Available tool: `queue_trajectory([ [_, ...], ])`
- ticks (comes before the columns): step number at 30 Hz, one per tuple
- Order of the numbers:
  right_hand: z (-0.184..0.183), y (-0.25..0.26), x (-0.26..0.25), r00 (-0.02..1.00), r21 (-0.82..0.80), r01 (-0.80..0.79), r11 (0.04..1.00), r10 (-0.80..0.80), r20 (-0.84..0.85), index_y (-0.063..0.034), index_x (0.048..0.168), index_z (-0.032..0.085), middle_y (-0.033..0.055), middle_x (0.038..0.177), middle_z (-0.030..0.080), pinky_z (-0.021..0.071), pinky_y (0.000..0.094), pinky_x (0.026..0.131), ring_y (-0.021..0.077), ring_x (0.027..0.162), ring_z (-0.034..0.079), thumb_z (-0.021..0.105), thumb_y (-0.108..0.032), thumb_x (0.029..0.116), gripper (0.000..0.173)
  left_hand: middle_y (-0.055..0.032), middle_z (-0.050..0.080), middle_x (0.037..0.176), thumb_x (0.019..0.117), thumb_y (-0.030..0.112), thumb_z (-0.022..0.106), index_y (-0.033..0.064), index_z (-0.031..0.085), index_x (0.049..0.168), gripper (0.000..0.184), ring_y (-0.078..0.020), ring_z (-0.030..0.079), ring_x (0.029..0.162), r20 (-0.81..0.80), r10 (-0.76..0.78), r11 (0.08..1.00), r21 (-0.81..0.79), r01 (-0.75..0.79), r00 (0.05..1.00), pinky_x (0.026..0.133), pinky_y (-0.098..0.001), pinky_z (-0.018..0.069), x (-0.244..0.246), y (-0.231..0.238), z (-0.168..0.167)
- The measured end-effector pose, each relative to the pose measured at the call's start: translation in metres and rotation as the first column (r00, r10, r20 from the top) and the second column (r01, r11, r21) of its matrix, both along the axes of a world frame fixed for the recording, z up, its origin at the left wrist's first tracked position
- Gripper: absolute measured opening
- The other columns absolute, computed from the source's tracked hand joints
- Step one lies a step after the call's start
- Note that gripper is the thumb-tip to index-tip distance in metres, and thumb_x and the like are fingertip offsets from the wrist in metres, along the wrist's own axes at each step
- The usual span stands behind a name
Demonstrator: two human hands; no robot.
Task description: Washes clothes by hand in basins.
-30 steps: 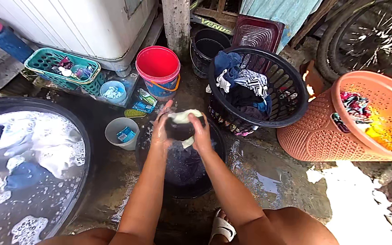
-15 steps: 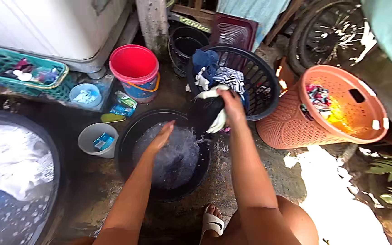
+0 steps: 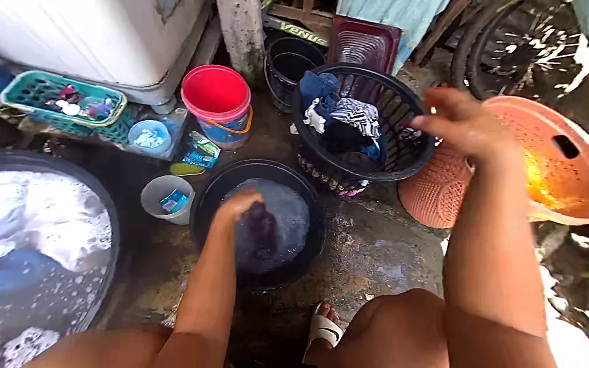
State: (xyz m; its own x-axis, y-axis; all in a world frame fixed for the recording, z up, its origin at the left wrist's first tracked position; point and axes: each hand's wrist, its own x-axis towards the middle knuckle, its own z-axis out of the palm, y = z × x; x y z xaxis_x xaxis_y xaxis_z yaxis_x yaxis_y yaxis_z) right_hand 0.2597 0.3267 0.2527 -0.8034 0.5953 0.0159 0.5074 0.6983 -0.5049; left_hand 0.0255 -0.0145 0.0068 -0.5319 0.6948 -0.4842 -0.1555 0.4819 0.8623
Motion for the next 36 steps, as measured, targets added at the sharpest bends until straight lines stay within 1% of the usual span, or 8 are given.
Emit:
queue_trajectory([
  [5,-0.147,-0.146,-0.106,0.828,-0.485,-0.397,0.779,0.532,0.178,-0.0068,0.161,0.03,0.0273,0.158,0.039,0.0388,0.0615,0.114,0.0435,0.141,0.045,0.088,-0.028,0.0799,0.102,0.0047,0.058,0.075,0.0942,0.012,0.051,0.0119,0.056,0.087,0.009,-0.0057,0.058,0.07,-0.076,0.019,0.849,0.529,0.024,0.997,0.066,-0.0277,0.052,0.015,-0.007,0.119],
  [10,-0.225,-0.184,-0.12,0.988,-0.795,-0.122,0.595,0.152,-0.037,-0.0071,0.15,0.045,0.0178,0.135,0.062,0.0581,0.0493,0.092,0.0302,0.115,0.065,0.072,-0.019,0.0956,0.062,0.0064,0.063,0.078,0.0922,0.012,0.046,0.0195,0.054,0.088,0.011,-0.0043,0.062,0.073,0.148,0.166,0.513,0.832,-0.213,0.975,0.067,-0.0251,0.0547,0.001,-0.035,0.132],
  [14,-0.187,-0.176,-0.133,0.96,-0.731,-0.25,0.636,0.063,-0.274,-0.0043,0.139,0.044,0.0121,0.113,0.067,0.0623,0.0377,0.072,0.0192,0.092,0.071,0.063,-0.003,0.0883,0.055,-0.0156,0.06,0.098,0.0966,0.009,0.06,-0.0023,0.055,0.106,0.016,-0.0234,0.059,0.09,-0.107,0.556,0.783,0.401,-0.476,0.824,0.082,-0.0426,0.051,-0.032,-0.07,0.067],
  [17,-0.16,-0.201,-0.142,0.888,-0.656,-0.416,0.63,0.125,-0.443,-0.0027,0.128,0.043,0.0022,0.103,0.065,0.0611,0.0265,0.069,0.0083,0.085,0.069,0.061,-0.002,0.0848,0.047,-0.0312,0.05,0.146,0.0772,0.018,0.089,0.0031,0.048,0.15,0.085,-0.0477,0.051,0.132,-0.307,0.188,0.978,-0.028,-0.206,0.933,0.108,-0.0662,0.0417,-0.01,-0.059,0.027],
  [22,-0.15,-0.226,-0.142,0.76,-0.655,-0.59,0.473,0.051,-0.648,-0.0092,0.124,0.038,-0.0056,0.1,0.062,0.0607,0.0277,0.081,0.0056,0.088,0.067,0.05,-0.003,0.0884,0.039,-0.0311,0.046,0.148,0.0818,0.016,0.086,0.0,0.054,0.145,0.072,-0.0427,0.047,0.137,-0.173,0.291,0.943,0.216,-0.252,0.941,0.114,-0.0573,0.0394,0.011,-0.029,0.011],
  [26,-0.179,-0.221,-0.147,0.749,-0.832,-0.44,0.339,-0.371,-0.548,-0.0168,0.124,0.046,-0.0016,0.104,0.065,0.0592,0.037,0.087,0.0128,0.096,0.068,0.032,-0.036,0.11,0.028,-0.0284,0.052,0.142,0.0918,-0.003,0.066,-0.0025,0.043,0.15,0.062,-0.0345,0.062,0.115,0.277,0.523,0.655,0.476,-0.588,0.806,0.089,-0.0497,0.0569,0.017,-0.014,0.038],
  [31,-0.219,-0.239,-0.152,0.789,-0.879,-0.464,0.113,-0.398,-0.468,-0.0154,0.143,0.044,0.0009,0.125,0.064,0.056,0.0383,0.094,0.0119,0.114,0.063,0.02,-0.085,0.0919,0.089,-0.0253,0.05,0.142,0.097,-0.012,0.048,0.0,0.031,0.154,0.061,-0.0306,0.06,0.116,0.602,0.333,0.427,0.59,-0.685,0.726,0.094,-0.0488,0.0546,0.056,0.012,0.067],
  [36,-0.188,-0.225,-0.158,0.647,-0.681,-0.43,0.593,-0.324,-0.69,-0.0029,0.15,0.025,0.0075,0.128,0.055,0.0534,0.0356,0.102,0.0123,0.116,0.061,0.038,-0.021,0.1099,0.046,-0.0266,0.049,0.14,0.0975,-0.007,0.048,0.0108,0.018,0.16,0.072,-0.0336,0.059,0.111,0.537,0.07,0.739,0.538,-0.405,0.841,0.086,-0.0522,0.0534,0.036,-0.024,0.024],
])
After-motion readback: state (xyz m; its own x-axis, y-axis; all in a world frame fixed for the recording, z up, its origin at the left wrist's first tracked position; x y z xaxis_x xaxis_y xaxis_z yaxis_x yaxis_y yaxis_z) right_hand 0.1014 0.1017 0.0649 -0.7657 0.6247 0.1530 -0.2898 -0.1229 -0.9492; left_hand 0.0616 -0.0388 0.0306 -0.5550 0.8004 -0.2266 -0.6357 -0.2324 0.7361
